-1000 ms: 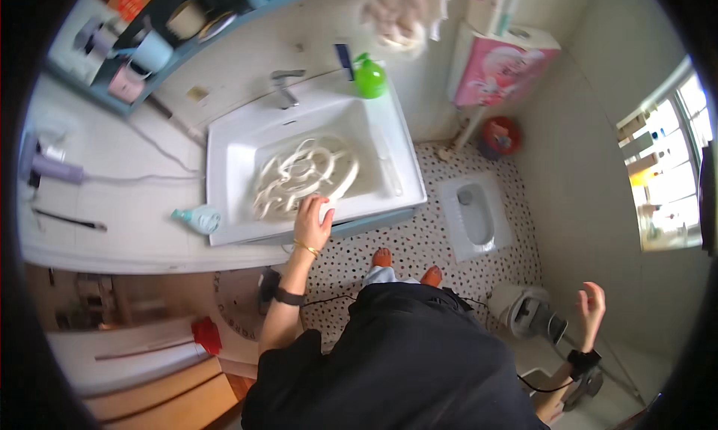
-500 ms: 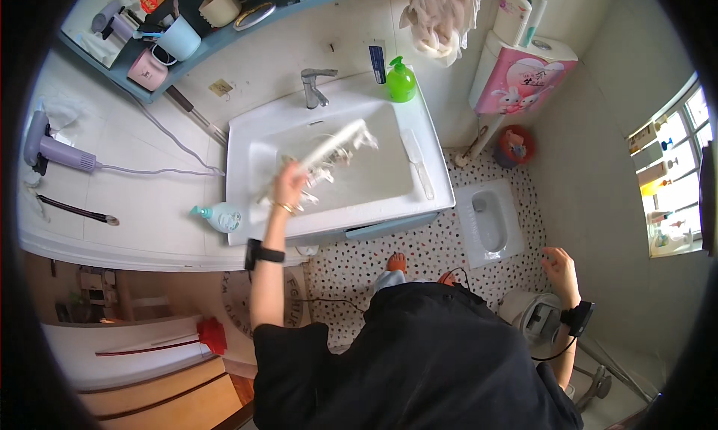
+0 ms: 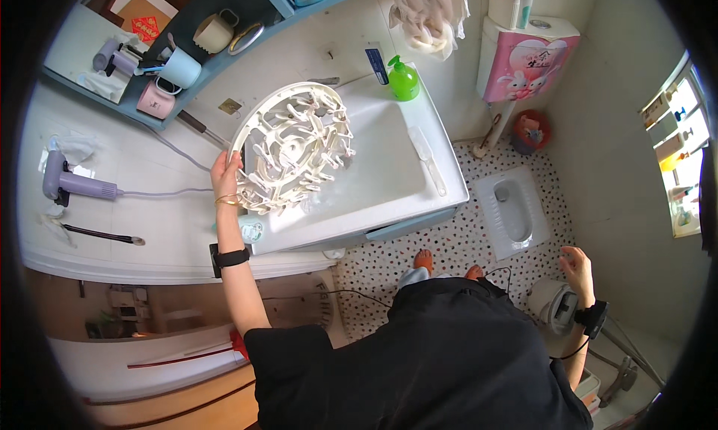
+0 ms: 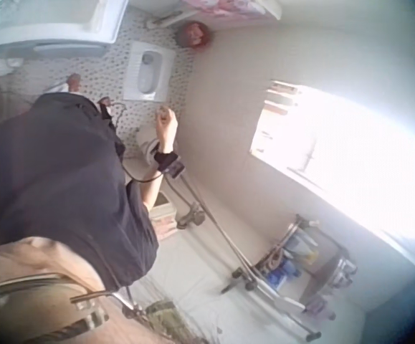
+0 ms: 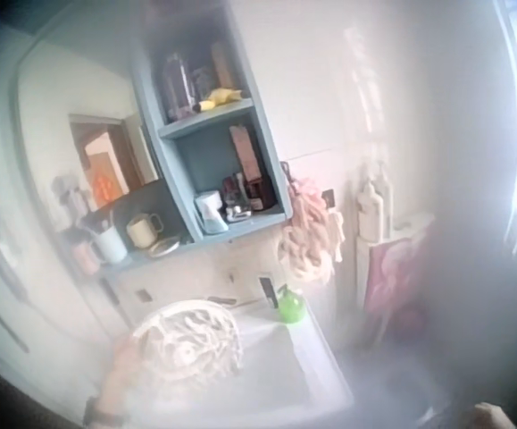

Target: Cleaning a circular laundry hanger with clips in a bathroom sink.

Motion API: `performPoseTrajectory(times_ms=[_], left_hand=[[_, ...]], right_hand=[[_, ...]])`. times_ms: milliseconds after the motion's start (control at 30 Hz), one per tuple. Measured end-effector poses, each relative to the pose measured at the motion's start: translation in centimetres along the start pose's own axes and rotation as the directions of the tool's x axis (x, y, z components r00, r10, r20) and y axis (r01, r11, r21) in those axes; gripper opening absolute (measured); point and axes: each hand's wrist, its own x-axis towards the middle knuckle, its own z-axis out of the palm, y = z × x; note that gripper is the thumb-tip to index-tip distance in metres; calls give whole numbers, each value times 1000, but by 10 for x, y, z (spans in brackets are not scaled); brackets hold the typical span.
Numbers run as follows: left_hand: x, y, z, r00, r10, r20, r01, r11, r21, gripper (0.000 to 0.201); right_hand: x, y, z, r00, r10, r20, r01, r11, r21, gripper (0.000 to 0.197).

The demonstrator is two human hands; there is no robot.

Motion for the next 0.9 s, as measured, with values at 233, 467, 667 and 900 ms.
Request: performPoseTrajectory(times_ms=[233,467,667,900], left_hand=[[-21,42,-1,999,4,-54,-6,999,-35,15],[-37,57,2,992,80,-98,-76,996,42,16],[-46,59,-1,987,117,-112,-104,988,116,18],[-55,51,-5,981,61,-183,-73,995,-63,17]], right_hand=[[6,10,9,999,8,37,-10,1000,29,21],[14,7,6,999,-35,34,36,999,-7,22],[18,5,3,998,-9,58,8,1000,19,24],[21,6,6,998,-27,58,27,1000,7,23]])
